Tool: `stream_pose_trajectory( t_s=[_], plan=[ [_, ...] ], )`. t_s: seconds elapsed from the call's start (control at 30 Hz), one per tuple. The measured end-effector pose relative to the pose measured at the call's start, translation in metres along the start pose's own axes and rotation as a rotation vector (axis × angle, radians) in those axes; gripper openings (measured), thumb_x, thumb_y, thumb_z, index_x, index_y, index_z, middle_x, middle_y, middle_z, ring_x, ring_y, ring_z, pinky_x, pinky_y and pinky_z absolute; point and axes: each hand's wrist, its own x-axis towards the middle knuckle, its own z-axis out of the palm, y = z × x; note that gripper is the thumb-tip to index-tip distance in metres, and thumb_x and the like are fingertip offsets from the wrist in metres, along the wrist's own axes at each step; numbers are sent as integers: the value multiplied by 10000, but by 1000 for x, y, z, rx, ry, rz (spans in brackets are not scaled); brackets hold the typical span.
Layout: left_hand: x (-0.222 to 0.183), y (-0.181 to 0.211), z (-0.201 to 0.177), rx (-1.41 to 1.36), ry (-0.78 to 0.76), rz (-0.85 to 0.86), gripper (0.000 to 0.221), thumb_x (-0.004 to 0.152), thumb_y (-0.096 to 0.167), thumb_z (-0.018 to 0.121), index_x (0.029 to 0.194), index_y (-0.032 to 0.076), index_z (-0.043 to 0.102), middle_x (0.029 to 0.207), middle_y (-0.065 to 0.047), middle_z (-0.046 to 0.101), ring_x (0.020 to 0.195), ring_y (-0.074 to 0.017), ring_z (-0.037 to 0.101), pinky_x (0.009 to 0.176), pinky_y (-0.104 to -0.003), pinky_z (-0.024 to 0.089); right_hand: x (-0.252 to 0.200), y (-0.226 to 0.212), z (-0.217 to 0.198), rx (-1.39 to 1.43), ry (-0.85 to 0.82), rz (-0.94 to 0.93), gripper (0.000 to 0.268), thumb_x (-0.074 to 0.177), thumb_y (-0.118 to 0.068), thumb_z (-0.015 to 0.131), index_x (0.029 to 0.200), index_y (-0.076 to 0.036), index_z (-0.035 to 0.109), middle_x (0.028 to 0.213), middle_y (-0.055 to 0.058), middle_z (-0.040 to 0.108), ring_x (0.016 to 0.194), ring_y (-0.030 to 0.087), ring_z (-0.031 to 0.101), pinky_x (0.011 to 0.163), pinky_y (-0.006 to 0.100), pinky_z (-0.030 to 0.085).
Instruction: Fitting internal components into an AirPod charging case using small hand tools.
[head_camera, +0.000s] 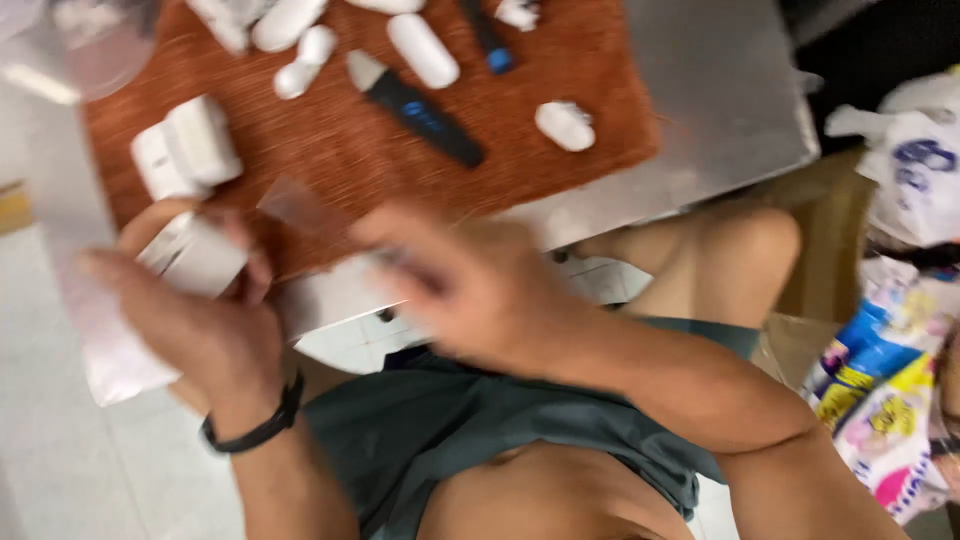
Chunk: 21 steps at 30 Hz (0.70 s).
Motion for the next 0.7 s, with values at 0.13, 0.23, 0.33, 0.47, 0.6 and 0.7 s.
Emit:
stream_pose_trajectory(
  t_s=[0.13,0.23,0.33,0.47,0.6,0.7],
  plan=[
    [-26,15,7,301,-180,205,799,720,849,357,975,133,603,762,-37,618,566,-145,546,451,-223,371,2,74,-78,-151,163,350,51,1035,-82,737,998,-54,716,968,19,629,819,133,543,736,324,450],
    [-31,11,14,316,-249,211,764,767,824,336,962,137,609,758,-27,621,555,-126,550,445,-218,362,8,135,-105,-508,209,240,87,1033,-57,783,947,-59,785,821,2,676,701,136,532,617,345,405],
    [-41,-2,22,250,-384,199,674,867,756,346,965,152,630,756,-36,638,545,-127,561,428,-227,355,1,168,-108,-641,145,273,296,1017,-147,866,818,-109,650,746,4,570,654,187,480,603,377,367],
    [-54,-9,36,341,-526,249,691,951,723,258,1017,138,620,770,-33,650,552,-112,577,376,-212,338,-9,127,-123,-650,183,-24,99,1026,21,813,1106,27,754,946,139,648,854,328,569,717,425,413],
    [-46,-24,44,117,-603,93,617,958,672,333,1027,142,641,768,-71,660,548,-143,575,379,-235,318,-35,89,-117,-393,-15,180,319,966,30,862,1250,103,734,965,140,624,651,155,495,495,267,418],
    [-44,-32,58,36,-671,-21,618,928,690,380,1050,138,630,780,-108,653,574,-186,548,451,-271,313,-46,93,-97,-372,-88,323,459,926,-197,892,1219,98,698,895,99,593,617,144,475,470,249,423]
  ],
)
